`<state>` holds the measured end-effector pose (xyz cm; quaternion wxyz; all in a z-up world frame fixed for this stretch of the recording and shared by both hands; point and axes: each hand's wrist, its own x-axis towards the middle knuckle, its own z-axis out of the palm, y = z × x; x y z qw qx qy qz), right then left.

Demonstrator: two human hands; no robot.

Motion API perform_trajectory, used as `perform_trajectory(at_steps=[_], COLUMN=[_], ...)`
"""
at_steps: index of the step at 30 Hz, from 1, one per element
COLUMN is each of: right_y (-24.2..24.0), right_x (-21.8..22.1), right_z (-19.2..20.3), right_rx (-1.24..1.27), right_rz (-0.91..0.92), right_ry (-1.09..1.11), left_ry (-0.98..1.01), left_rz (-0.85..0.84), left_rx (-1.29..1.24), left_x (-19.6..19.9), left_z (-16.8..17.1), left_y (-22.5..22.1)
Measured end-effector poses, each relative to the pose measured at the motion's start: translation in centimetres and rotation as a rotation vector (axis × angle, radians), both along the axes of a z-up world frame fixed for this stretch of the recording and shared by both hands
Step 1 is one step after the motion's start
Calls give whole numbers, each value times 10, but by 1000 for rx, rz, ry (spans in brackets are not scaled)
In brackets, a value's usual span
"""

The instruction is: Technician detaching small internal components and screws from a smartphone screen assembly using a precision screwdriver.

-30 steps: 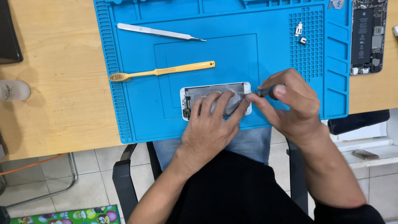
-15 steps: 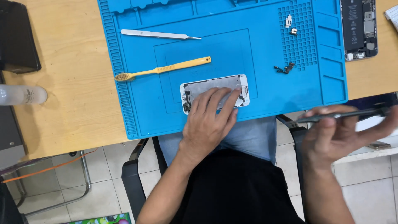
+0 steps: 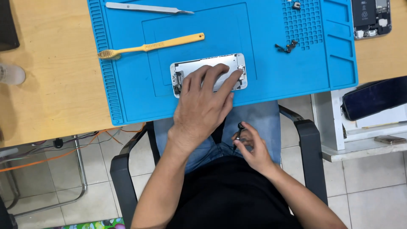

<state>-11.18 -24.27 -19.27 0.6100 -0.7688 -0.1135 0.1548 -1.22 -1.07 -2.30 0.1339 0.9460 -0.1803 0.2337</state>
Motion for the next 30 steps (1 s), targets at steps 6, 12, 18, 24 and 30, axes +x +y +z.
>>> perform_trajectory(at_steps=[6, 12, 18, 24, 30], right_y=[12, 14, 15, 19, 19], right_x=[6, 5, 6, 9, 18], right_z=[6, 5, 6, 15, 20], right_rx=[-68, -75, -70, -112, -85], right_rz=[122, 142, 147, 186, 211], right_ry=[-5, -34, -12, 51, 119], left_ry=[41, 70, 89, 89, 166], left_rz=[-12, -19, -28, -20, 18], left_rx=[-21, -63, -102, -96, -27], left_x=[5, 4, 4, 4, 6], left_z=[4, 3, 2, 3, 25], left_y=[-1, -1, 1, 1, -1])
